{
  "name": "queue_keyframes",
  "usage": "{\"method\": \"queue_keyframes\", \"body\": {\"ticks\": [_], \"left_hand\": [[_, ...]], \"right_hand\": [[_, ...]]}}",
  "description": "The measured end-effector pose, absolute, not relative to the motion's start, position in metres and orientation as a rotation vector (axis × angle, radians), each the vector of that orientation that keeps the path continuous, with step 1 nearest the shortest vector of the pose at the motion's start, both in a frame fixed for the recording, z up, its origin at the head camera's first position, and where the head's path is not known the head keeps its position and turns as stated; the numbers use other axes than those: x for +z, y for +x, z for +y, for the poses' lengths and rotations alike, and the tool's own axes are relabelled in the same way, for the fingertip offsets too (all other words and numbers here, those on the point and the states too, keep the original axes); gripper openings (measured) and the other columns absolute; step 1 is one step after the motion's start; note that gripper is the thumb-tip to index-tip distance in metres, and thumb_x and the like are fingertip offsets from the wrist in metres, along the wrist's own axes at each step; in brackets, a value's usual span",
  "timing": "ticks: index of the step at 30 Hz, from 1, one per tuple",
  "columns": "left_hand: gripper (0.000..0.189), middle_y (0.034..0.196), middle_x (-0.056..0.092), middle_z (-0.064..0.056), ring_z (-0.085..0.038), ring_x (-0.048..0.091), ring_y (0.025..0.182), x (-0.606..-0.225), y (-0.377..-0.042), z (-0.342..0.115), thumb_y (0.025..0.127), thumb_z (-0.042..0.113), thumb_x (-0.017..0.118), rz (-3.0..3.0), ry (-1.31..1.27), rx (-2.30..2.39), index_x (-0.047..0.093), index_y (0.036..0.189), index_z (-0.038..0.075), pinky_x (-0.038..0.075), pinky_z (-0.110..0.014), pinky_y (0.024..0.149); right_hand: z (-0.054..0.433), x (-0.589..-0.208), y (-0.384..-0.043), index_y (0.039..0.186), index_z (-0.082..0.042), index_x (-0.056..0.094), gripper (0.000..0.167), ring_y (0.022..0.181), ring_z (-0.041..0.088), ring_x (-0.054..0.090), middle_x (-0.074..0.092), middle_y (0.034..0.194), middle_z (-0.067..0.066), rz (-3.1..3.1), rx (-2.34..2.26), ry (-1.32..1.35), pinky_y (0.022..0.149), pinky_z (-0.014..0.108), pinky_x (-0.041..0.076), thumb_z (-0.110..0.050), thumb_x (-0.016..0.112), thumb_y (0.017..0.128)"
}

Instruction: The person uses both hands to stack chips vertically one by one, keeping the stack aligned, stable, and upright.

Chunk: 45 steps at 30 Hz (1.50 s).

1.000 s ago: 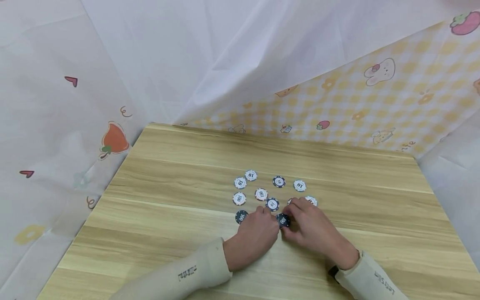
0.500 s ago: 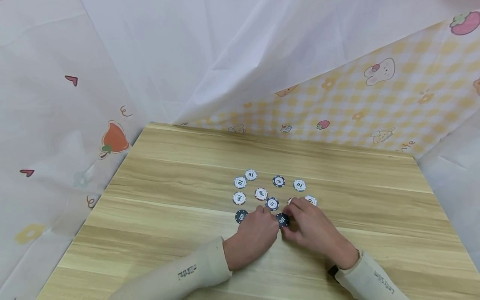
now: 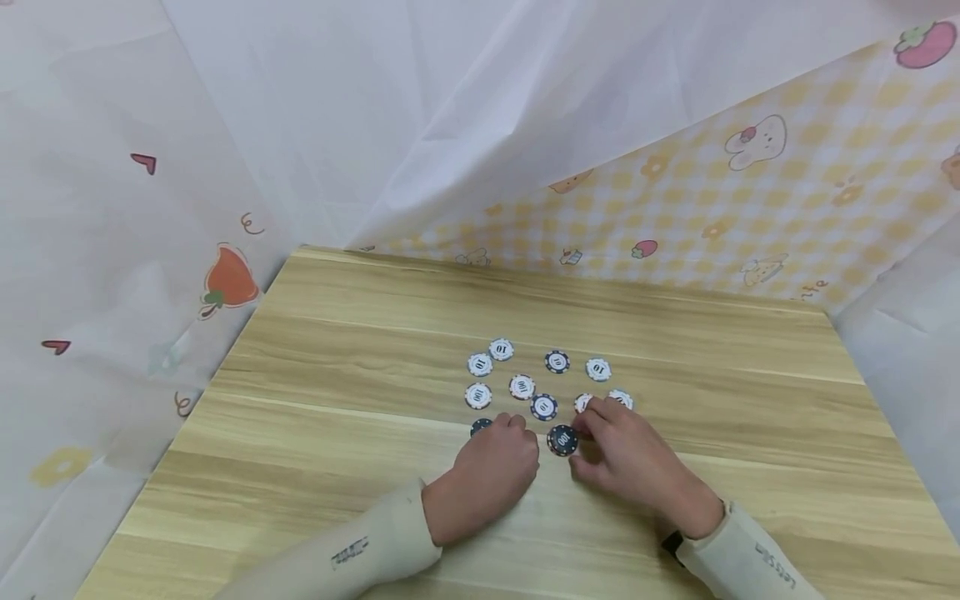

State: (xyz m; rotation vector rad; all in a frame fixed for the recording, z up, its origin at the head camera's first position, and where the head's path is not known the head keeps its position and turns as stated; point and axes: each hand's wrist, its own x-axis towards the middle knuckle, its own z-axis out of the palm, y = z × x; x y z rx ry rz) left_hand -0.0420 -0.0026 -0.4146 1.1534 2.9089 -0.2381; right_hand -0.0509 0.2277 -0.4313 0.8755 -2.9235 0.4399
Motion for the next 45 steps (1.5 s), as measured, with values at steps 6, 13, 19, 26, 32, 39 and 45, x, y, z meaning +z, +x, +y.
{"method": "queue_keyframes", "body": {"ticks": [6,13,19,26,32,39,45], "left_hand": [[0.023,0.083,0.069,0.000,-0.012,0.058,0.073,-0.407,-0.044,-0.017,0.102,0.032,0.079,2.986,1.228,-0.300,0.083,0.099,0.009,0.055,-0.023,0.067],[0.038,0.100,0.072,-0.010,-0.019,0.065,0.087,-0.405,-0.052,-0.036,0.098,0.037,0.083,3.044,1.048,-0.106,0.081,0.109,0.001,0.061,-0.027,0.075],[0.046,0.106,0.070,-0.014,-0.024,0.063,0.088,-0.408,-0.054,-0.047,0.095,0.040,0.086,3.016,0.908,-0.029,0.078,0.112,-0.002,0.061,-0.031,0.072],[0.054,0.110,0.070,-0.017,-0.027,0.066,0.093,-0.409,-0.057,-0.054,0.095,0.042,0.087,2.949,0.811,0.036,0.077,0.120,-0.004,0.063,-0.035,0.078],[0.043,0.100,0.069,-0.016,-0.024,0.064,0.085,-0.411,-0.060,-0.057,0.095,0.032,0.086,2.938,0.800,0.145,0.077,0.112,-0.006,0.062,-0.036,0.075],[0.038,0.097,0.069,-0.015,-0.022,0.062,0.081,-0.412,-0.065,-0.060,0.094,0.029,0.086,2.923,0.835,0.211,0.077,0.107,-0.006,0.060,-0.036,0.076],[0.033,0.094,0.069,-0.015,-0.021,0.061,0.078,-0.412,-0.068,-0.062,0.093,0.025,0.087,2.916,0.852,0.289,0.077,0.099,-0.006,0.059,-0.037,0.073]], "right_hand": [[0.227,-0.432,-0.052,0.105,-0.006,0.078,0.033,0.089,0.012,0.054,0.065,0.099,-0.005,-2.926,0.435,0.882,0.078,0.035,0.056,-0.027,0.091,0.083],[0.227,-0.432,-0.052,0.105,-0.006,0.079,0.031,0.089,0.012,0.055,0.065,0.099,-0.005,-2.929,0.437,0.881,0.078,0.035,0.056,-0.026,0.091,0.084],[0.229,-0.432,-0.050,0.105,-0.006,0.079,0.031,0.088,0.012,0.054,0.065,0.099,-0.005,-2.909,0.422,0.901,0.077,0.034,0.055,-0.025,0.090,0.084],[0.230,-0.430,-0.049,0.107,-0.006,0.079,0.030,0.092,0.014,0.059,0.066,0.101,-0.004,-2.899,0.437,0.914,0.081,0.037,0.058,-0.024,0.090,0.085],[0.231,-0.430,-0.050,0.107,-0.006,0.079,0.029,0.093,0.014,0.060,0.067,0.102,-0.004,-2.924,0.443,0.902,0.081,0.037,0.058,-0.022,0.090,0.087],[0.231,-0.429,-0.050,0.107,-0.006,0.079,0.027,0.094,0.014,0.061,0.067,0.102,-0.003,-2.955,0.469,0.884,0.082,0.037,0.058,-0.020,0.090,0.088],[0.231,-0.429,-0.049,0.107,-0.007,0.079,0.025,0.094,0.013,0.061,0.067,0.102,-0.004,-2.966,0.495,0.870,0.082,0.037,0.058,-0.018,0.091,0.089]]}}
